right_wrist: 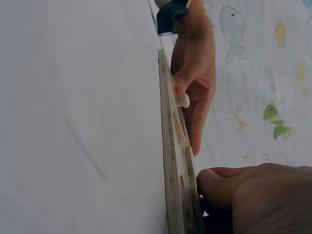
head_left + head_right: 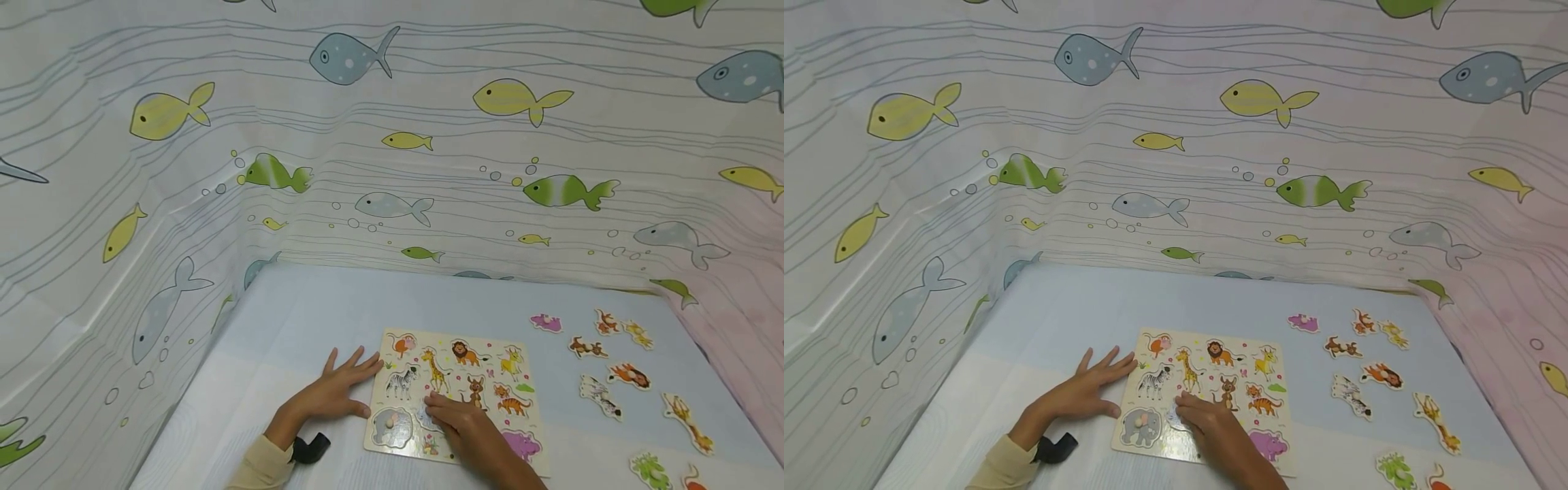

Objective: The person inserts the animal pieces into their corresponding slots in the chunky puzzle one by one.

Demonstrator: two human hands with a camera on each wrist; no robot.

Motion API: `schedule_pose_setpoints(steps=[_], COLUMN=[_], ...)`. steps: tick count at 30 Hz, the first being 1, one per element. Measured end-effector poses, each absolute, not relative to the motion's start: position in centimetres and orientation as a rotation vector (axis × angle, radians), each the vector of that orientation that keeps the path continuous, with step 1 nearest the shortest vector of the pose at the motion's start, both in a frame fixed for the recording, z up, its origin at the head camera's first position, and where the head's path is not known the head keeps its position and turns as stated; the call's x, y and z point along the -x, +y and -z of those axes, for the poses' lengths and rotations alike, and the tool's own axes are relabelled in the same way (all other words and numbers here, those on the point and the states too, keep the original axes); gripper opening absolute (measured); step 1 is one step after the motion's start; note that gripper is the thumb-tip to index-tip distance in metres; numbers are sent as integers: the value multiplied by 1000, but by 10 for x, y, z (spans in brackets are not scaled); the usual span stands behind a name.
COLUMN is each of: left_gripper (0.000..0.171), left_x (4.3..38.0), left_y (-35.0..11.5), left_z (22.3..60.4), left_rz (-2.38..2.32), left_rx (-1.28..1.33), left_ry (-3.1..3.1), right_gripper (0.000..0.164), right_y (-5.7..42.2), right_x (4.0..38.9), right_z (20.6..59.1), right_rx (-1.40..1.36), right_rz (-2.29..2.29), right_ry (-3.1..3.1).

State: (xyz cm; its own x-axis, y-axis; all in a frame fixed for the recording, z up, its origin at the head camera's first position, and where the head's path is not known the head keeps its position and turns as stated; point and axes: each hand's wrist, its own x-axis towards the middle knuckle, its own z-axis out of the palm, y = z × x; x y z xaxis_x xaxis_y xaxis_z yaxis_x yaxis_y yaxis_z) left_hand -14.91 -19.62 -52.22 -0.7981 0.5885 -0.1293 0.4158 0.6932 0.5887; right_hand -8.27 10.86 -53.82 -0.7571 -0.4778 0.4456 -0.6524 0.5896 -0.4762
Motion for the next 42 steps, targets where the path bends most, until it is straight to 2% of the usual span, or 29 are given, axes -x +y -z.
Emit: schedule_pose_setpoints(steps=[42], left_gripper=[94], left_x=[150], left_y=[-194], left_z=[519], left_rz=[-786], left_rx=[-787], left_ry=[2597], right_gripper=[34], right_y=[114], right_x=[84], right_z=[541], right_rx=[-968], right_rz=[-785], right_ry=[-2511])
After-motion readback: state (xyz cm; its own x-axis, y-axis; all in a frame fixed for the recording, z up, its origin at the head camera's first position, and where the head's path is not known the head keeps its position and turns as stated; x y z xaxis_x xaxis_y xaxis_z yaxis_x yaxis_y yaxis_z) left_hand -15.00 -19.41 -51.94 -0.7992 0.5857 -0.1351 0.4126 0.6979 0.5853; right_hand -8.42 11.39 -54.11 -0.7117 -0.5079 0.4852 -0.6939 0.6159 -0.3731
